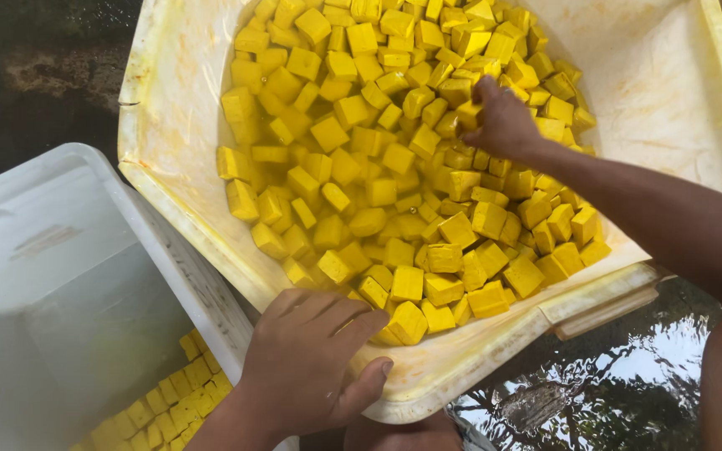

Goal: The person transfers yellow rectangular blocks from a large tub filled with water into a smaller white container. They scoop the blocks by hand and arrange them in neat rows at the bottom of the container.

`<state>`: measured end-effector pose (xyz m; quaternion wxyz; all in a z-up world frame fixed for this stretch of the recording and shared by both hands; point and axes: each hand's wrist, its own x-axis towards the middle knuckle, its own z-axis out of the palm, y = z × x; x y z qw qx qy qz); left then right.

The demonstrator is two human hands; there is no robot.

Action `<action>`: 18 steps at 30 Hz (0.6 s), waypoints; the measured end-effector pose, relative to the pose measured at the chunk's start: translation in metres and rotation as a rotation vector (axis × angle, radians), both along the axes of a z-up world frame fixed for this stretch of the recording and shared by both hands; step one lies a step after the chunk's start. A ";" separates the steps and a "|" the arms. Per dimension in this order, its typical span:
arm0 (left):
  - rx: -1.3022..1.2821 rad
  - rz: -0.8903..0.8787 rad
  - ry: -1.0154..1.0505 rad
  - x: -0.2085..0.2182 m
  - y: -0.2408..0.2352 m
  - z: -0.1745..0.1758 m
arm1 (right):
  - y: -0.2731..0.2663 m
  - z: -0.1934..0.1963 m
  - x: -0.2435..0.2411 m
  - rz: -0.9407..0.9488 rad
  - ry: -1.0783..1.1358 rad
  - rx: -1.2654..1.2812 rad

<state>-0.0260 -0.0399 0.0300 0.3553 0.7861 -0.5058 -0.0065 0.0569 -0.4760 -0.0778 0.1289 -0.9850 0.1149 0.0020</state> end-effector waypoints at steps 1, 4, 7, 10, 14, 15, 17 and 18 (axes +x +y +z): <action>-0.007 0.008 -0.004 0.000 0.000 0.000 | -0.004 0.007 0.003 -0.041 0.053 0.051; 0.003 0.003 -0.002 0.000 -0.001 0.000 | -0.012 0.032 0.015 -0.140 0.180 0.161; -0.010 -0.004 -0.009 0.001 -0.001 0.000 | -0.007 0.045 0.031 -0.077 0.154 0.152; -0.002 -0.004 0.001 0.001 -0.001 0.000 | 0.003 0.041 0.035 0.204 -0.008 0.066; 0.007 -0.008 -0.014 0.000 0.001 0.001 | 0.019 0.027 0.027 0.421 -0.065 0.028; 0.003 -0.010 -0.018 0.000 0.001 0.001 | 0.021 0.025 0.026 0.441 -0.059 0.028; 0.004 -0.012 -0.020 0.000 0.002 0.000 | 0.023 0.024 0.023 0.444 -0.040 0.000; 0.007 -0.012 -0.018 0.001 0.002 -0.001 | 0.023 0.025 0.022 0.446 -0.028 -0.016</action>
